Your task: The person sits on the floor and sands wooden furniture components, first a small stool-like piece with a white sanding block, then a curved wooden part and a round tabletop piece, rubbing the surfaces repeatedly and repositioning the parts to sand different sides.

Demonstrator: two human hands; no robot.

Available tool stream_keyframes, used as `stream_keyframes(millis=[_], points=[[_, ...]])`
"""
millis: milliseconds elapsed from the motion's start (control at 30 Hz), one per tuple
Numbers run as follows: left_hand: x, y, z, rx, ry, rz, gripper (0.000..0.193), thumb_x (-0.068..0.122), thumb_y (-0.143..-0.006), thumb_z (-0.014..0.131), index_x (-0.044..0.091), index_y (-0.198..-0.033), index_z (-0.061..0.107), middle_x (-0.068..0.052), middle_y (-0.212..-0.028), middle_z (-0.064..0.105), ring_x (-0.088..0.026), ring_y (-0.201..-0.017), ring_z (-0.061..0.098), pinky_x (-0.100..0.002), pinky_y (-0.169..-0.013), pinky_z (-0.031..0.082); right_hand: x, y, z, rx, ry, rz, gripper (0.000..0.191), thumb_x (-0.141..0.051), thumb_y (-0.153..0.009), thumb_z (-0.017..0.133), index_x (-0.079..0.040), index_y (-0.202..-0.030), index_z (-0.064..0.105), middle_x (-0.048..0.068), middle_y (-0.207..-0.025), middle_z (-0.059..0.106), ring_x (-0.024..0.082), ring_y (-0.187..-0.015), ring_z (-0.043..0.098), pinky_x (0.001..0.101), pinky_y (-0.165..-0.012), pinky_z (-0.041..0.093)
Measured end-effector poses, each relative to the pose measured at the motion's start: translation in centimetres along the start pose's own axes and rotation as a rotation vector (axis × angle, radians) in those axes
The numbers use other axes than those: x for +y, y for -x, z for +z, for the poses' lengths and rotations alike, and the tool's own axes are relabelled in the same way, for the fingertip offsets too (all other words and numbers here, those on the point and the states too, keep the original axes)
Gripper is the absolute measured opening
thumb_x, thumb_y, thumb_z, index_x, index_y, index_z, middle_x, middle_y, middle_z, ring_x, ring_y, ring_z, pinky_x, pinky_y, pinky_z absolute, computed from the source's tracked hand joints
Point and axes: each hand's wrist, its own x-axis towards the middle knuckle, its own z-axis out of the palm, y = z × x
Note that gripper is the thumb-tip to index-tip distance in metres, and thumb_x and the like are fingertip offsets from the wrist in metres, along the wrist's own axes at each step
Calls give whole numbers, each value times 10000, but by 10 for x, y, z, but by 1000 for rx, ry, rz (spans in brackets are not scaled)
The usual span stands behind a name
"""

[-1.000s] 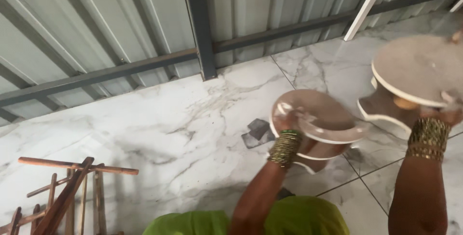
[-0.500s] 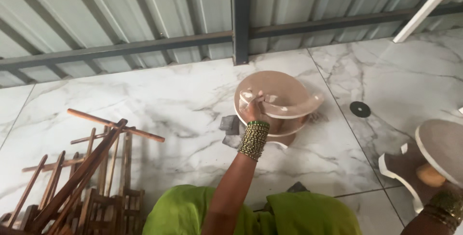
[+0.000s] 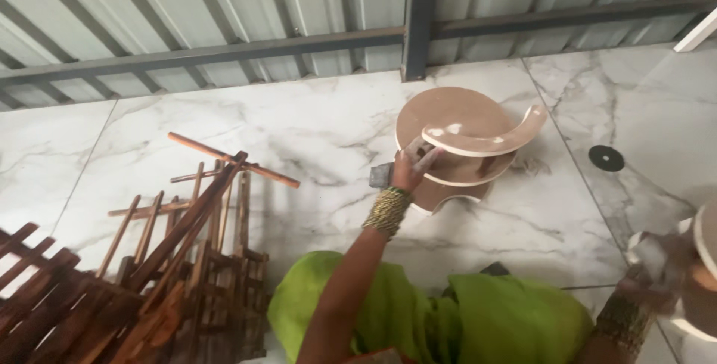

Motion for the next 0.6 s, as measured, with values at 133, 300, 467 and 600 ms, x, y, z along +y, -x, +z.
stream_keyframes(millis=[133,300,467,600], points=[[-5,19,40,181,-360,7,582,372,-903,790,19,-1339,635,-227,-1082,726,-359,-956,718,-426,-801,581,-55,28,69,-16,12,-285,656,-183,-876,765,7,-1466,549,213,-1387,557,373,-1280,608,445,-1068,533],[-4,43,99,371,-557,124,643,395,-845,806,-36,-1286,621,-234,-1015,709,-407,-972,634,-503,-858,514,-141,85,155,-37,44,-793,625,-103,-857,743,47,-1426,533,248,-1348,564,396,-1233,597,454,-1025,525],[0,49,108,313,-476,212,534,382,-857,798,-22,-1166,635,-188,-1003,735,-389,-976,604,-509,-874,502,-195,127,169,-191,350,-787,260,-16,-943,701,-74,-1192,749,93,-1184,720,261,-1156,659,413,-967,545],[2,50,103,282,-359,166,511,379,-850,823,-17,-1116,641,-219,-966,697,-386,-891,655,-479,-801,529,-207,126,173,-300,455,-958,305,10,-900,655,-92,-1173,747,101,-1297,706,298,-1277,623,465,-1044,478]])
